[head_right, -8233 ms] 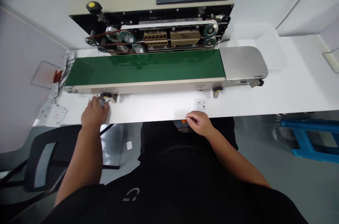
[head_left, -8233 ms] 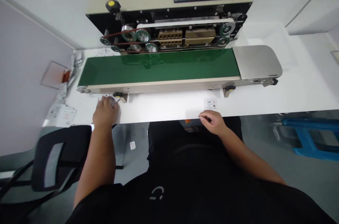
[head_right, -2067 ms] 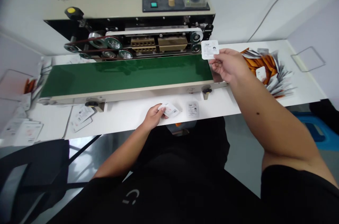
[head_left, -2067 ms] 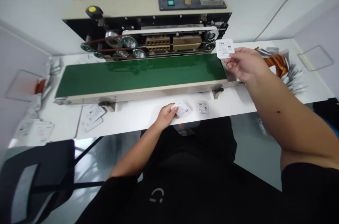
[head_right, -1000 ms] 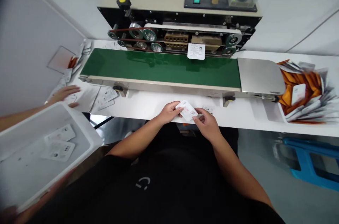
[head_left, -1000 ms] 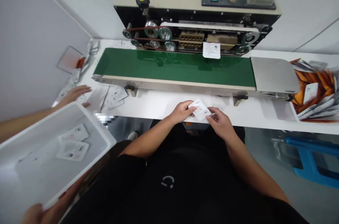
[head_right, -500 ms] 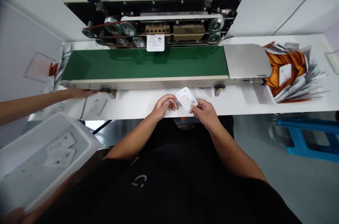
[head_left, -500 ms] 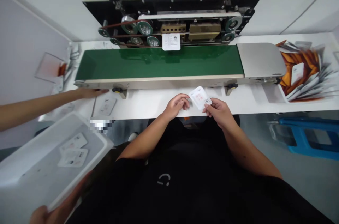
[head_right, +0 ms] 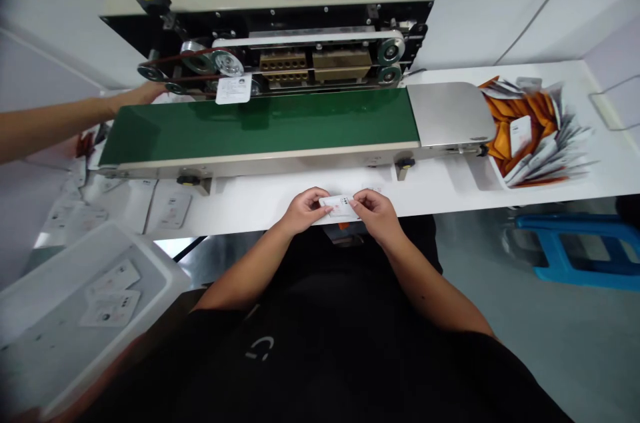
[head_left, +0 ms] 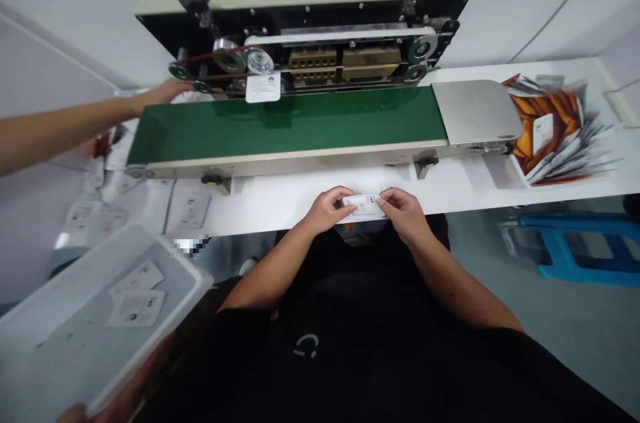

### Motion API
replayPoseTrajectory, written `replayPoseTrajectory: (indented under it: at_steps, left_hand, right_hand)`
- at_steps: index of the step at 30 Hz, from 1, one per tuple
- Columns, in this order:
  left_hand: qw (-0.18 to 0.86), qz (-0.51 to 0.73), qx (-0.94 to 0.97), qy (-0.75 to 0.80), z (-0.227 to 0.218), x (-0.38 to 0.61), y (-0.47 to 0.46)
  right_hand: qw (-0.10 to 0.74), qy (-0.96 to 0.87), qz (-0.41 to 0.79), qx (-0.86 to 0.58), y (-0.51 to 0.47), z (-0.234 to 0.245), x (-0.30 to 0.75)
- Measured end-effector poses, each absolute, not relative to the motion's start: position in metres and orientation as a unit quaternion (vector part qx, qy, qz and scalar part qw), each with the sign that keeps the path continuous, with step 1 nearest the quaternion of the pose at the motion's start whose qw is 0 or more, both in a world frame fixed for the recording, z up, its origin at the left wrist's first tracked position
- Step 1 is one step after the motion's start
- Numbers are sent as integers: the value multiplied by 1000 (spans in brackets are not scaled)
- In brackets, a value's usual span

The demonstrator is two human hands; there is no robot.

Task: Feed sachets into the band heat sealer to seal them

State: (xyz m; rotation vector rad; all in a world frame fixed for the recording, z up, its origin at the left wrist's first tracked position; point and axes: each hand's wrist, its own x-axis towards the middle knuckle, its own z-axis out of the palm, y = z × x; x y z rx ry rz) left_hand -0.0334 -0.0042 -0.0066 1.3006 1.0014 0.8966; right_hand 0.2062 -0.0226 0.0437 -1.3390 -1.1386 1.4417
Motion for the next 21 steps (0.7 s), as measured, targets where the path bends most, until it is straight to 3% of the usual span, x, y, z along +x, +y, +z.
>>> replayPoseTrajectory:
  at_steps: [2, 6, 10, 17, 21]
  left_hand:
    - [608, 404, 528, 434, -9, -33, -4]
    - [617, 419, 504, 436, -10, -33, -3]
    - [591, 412, 571, 393, -3, -33, -2]
    - [541, 366, 661, 368, 2, -33, 0]
    - [538, 357, 667, 372, 3, -34, 1]
  right_hand:
    - [456, -405, 589, -531, -24, 37, 194]
    - [419, -401, 639, -505, -29, 27, 175]
    - [446, -418, 599, -518, -31, 37, 175]
    - [524, -464, 456, -550, 20, 116, 242]
    - [551, -442, 433, -560, 85, 155, 288]
